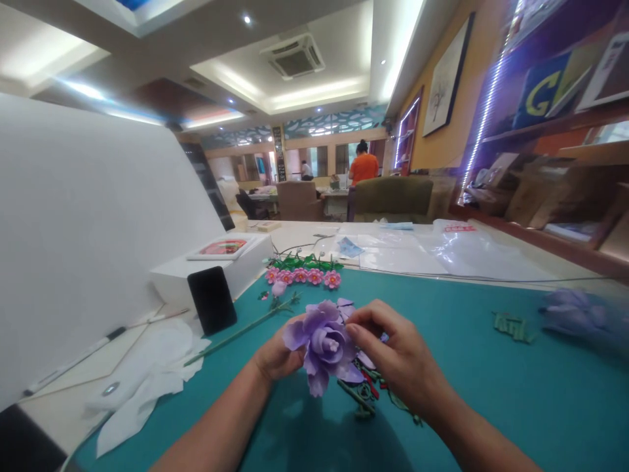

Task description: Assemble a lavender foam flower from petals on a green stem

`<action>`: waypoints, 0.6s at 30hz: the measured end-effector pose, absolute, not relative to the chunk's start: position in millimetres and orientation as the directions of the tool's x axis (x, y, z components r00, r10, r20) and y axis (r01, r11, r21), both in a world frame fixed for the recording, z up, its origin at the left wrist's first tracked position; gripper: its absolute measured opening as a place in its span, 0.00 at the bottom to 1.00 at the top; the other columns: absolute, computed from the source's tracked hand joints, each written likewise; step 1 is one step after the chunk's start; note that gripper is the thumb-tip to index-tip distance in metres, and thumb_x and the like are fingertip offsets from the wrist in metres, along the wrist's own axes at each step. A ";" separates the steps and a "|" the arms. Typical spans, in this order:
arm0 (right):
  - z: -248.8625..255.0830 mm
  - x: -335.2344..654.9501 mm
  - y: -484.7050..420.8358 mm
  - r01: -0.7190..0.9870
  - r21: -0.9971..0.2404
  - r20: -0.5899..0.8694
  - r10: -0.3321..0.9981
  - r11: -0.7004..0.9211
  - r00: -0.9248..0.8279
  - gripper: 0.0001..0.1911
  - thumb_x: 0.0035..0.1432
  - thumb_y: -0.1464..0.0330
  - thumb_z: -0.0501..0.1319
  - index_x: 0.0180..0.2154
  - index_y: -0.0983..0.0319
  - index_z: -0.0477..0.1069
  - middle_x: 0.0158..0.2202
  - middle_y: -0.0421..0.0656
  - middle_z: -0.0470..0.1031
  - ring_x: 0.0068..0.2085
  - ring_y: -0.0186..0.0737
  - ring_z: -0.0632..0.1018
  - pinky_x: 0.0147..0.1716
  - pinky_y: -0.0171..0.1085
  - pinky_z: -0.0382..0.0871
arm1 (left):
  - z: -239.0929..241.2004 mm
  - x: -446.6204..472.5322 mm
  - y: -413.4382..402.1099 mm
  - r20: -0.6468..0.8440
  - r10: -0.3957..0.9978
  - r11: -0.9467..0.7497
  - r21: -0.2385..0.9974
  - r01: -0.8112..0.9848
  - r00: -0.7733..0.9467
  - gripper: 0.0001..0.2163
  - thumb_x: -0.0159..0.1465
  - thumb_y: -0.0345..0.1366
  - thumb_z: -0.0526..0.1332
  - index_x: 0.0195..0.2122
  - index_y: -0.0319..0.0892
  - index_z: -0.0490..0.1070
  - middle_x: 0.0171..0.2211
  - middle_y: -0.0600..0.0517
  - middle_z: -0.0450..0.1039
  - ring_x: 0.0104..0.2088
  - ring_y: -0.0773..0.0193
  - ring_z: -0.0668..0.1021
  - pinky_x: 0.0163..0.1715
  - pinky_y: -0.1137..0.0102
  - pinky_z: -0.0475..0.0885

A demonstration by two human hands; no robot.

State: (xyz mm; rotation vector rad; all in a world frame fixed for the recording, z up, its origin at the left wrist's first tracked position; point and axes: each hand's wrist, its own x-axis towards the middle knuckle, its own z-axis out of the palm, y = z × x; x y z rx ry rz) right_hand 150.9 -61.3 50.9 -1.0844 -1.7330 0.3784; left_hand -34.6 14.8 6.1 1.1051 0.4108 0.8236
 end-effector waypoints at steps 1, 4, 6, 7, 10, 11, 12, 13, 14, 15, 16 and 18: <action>50.4 151.0 -60.8 0.487 -0.687 0.576 0.813 0.539 -0.086 0.06 0.58 0.69 0.58 0.30 0.60 0.72 0.27 0.39 0.71 0.27 0.33 0.71 0.25 0.32 0.66 | 5.0 -34.7 15.2 0.102 0.763 0.198 0.903 -0.382 0.638 0.22 0.47 0.47 0.71 0.39 0.38 0.75 0.32 0.45 0.77 0.38 0.55 0.78 0.36 0.68 0.73; 48.8 150.3 -59.9 0.486 -0.698 0.553 0.827 0.526 -0.102 0.06 0.57 0.69 0.59 0.29 0.60 0.72 0.26 0.39 0.70 0.28 0.34 0.71 0.25 0.32 0.66 | 4.2 -34.3 14.8 0.116 0.767 0.190 0.898 -0.396 0.631 0.20 0.50 0.46 0.70 0.38 0.38 0.76 0.32 0.45 0.77 0.39 0.56 0.78 0.38 0.68 0.73; 48.3 150.2 -59.4 0.485 -0.705 0.540 0.835 0.518 -0.107 0.07 0.57 0.68 0.59 0.28 0.60 0.73 0.26 0.39 0.70 0.28 0.34 0.71 0.26 0.32 0.66 | 5.4 -33.6 13.5 0.115 0.765 0.192 0.899 -0.395 0.634 0.20 0.50 0.47 0.70 0.38 0.38 0.76 0.32 0.46 0.77 0.39 0.56 0.78 0.39 0.67 0.73; 48.3 150.5 -59.1 0.479 -0.715 0.529 0.842 0.508 -0.105 0.07 0.57 0.67 0.59 0.28 0.61 0.73 0.26 0.39 0.70 0.28 0.34 0.71 0.26 0.33 0.66 | 6.3 -33.3 12.7 0.113 0.763 0.193 0.900 -0.391 0.637 0.20 0.50 0.48 0.70 0.38 0.38 0.76 0.32 0.46 0.77 0.38 0.56 0.78 0.38 0.67 0.73; 48.2 151.7 -58.4 0.451 -0.758 0.488 0.869 0.471 -0.087 0.09 0.57 0.65 0.59 0.28 0.61 0.73 0.27 0.40 0.71 0.28 0.34 0.72 0.26 0.33 0.66 | 9.1 -32.3 10.7 0.108 0.744 0.202 0.905 -0.375 0.660 0.22 0.47 0.49 0.71 0.38 0.39 0.76 0.32 0.45 0.77 0.38 0.54 0.78 0.37 0.66 0.74; 48.2 152.1 -58.2 0.443 -0.769 0.478 0.875 0.461 -0.081 0.09 0.57 0.65 0.59 0.28 0.61 0.73 0.27 0.40 0.71 0.28 0.34 0.72 0.26 0.33 0.66 | 10.0 -31.9 10.2 0.105 0.736 0.206 0.906 -0.369 0.669 0.23 0.46 0.49 0.72 0.39 0.39 0.76 0.32 0.45 0.77 0.38 0.53 0.78 0.36 0.66 0.74; 48.3 152.4 -58.0 0.435 -0.777 0.470 0.879 0.455 -0.080 0.09 0.57 0.65 0.59 0.28 0.61 0.73 0.27 0.40 0.71 0.28 0.34 0.72 0.26 0.33 0.66 | 10.8 -31.6 10.0 0.103 0.730 0.210 0.907 -0.364 0.676 0.24 0.44 0.49 0.72 0.39 0.39 0.76 0.32 0.45 0.77 0.38 0.53 0.78 0.36 0.65 0.74; 48.4 152.6 -57.8 0.429 -0.783 0.463 0.883 0.450 -0.081 0.09 0.57 0.65 0.59 0.28 0.61 0.73 0.27 0.41 0.71 0.28 0.34 0.72 0.26 0.33 0.66 | 11.4 -31.3 9.8 0.100 0.727 0.213 0.908 -0.361 0.680 0.25 0.43 0.49 0.73 0.40 0.39 0.76 0.32 0.44 0.77 0.38 0.52 0.78 0.35 0.65 0.74; 48.7 152.7 -57.8 0.422 -0.791 0.453 0.887 0.443 -0.083 0.09 0.57 0.65 0.59 0.28 0.61 0.73 0.27 0.41 0.71 0.28 0.34 0.72 0.26 0.33 0.66 | 11.9 -31.1 9.8 0.097 0.726 0.216 0.908 -0.359 0.681 0.26 0.43 0.49 0.73 0.41 0.39 0.75 0.32 0.44 0.77 0.38 0.52 0.78 0.35 0.66 0.74; 49.1 152.7 -57.8 0.413 -0.801 0.442 0.893 0.434 -0.082 0.09 0.57 0.65 0.59 0.28 0.61 0.73 0.27 0.41 0.72 0.28 0.34 0.72 0.26 0.33 0.66 | 12.3 -31.0 10.0 0.095 0.728 0.217 0.908 -0.359 0.679 0.26 0.43 0.48 0.73 0.41 0.39 0.75 0.33 0.44 0.77 0.39 0.52 0.78 0.35 0.66 0.74; 49.7 152.7 -57.9 0.399 -0.815 0.429 0.900 0.421 -0.075 0.09 0.57 0.64 0.59 0.29 0.61 0.74 0.28 0.41 0.72 0.28 0.34 0.72 0.26 0.34 0.66 | 12.5 -31.0 10.3 0.094 0.728 0.218 0.908 -0.359 0.679 0.27 0.44 0.48 0.73 0.42 0.39 0.75 0.33 0.44 0.77 0.39 0.52 0.78 0.35 0.66 0.74; 51.1 153.2 -57.9 0.352 -0.851 0.401 0.915 0.389 -0.042 0.10 0.56 0.62 0.59 0.31 0.61 0.74 0.29 0.41 0.73 0.29 0.35 0.72 0.27 0.34 0.66 | 12.3 -31.7 11.5 0.097 0.722 0.220 0.906 -0.360 0.685 0.27 0.44 0.48 0.73 0.43 0.39 0.74 0.34 0.44 0.77 0.38 0.52 0.78 0.34 0.66 0.74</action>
